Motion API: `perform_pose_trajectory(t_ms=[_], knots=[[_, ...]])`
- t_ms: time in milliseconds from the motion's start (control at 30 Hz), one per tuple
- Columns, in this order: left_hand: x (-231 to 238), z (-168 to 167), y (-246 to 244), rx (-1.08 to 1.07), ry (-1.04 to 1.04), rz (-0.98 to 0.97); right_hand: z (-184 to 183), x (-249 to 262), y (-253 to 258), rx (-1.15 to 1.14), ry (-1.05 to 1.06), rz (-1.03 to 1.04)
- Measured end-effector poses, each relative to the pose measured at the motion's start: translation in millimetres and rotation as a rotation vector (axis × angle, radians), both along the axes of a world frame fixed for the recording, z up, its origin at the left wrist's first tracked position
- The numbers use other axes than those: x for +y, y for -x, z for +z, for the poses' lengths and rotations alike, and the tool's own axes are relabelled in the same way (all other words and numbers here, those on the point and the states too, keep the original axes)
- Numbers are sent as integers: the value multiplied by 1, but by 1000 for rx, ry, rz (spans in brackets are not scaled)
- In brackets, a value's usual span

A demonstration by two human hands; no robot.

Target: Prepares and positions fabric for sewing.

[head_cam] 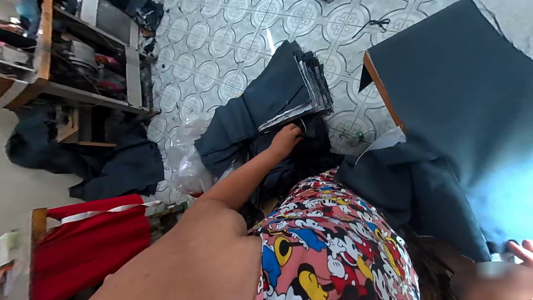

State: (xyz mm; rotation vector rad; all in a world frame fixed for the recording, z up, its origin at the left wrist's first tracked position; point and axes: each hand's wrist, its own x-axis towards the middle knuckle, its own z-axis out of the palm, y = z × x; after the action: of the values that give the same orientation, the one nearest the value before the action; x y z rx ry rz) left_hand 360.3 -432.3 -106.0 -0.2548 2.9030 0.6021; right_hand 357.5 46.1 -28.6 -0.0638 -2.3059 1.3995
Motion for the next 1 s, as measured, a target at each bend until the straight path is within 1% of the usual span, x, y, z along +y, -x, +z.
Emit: perform_pose_trajectory(t_ms=[167, 233, 300, 333, 400, 467, 500, 533, 600, 667, 700, 767, 800, 867, 933, 1000], knots=[[-13, -11, -12, 218, 24, -74, 1, 0, 0, 22, -26, -8], [-18, -12, -14, 349, 16, -179, 0, 2, -1, 35, -36, -8], [-17, -5, -14, 430, -15, -275, 3, 4, -1, 55, -50, -10], [-12, 4, -12, 462, -32, -272, 6, 4, -1, 72, -55, -19], [6, 29, -4, 514, -44, -218, 8, 8, -2, 130, -77, -30], [31, 62, 16, 672, -49, -207, 14, 8, -5, 174, -42, -25], [47, 85, 32, 766, -69, -230, 21, 4, -7, 165, 12, 1], [67, 108, 51, 866, -117, -265, 29, -2, -7, 118, 86, 56], [113, 149, 91, 1067, -274, -384, 46, -20, -2, -66, 341, 252], [170, 183, 128, 1206, -455, -568, 60, -34, 10, -292, 598, 440], [199, 195, 143, 1227, -535, -687, 65, -38, 17, -353, 717, 480], [251, 209, 158, 1124, -648, -957, 73, -37, 27, -364, 907, 459], [270, 207, 163, 1020, -654, -1098, 75, -33, 30, -343, 985, 405], [290, 190, 168, 754, -587, -1336, 75, -21, 32, -326, 1101, 246], [293, 161, 169, 509, -557, -1456, 71, -14, 30, -385, 1063, 65], [287, 136, 167, 379, -542, -1493, 59, -7, 24, -477, 968, 43]])
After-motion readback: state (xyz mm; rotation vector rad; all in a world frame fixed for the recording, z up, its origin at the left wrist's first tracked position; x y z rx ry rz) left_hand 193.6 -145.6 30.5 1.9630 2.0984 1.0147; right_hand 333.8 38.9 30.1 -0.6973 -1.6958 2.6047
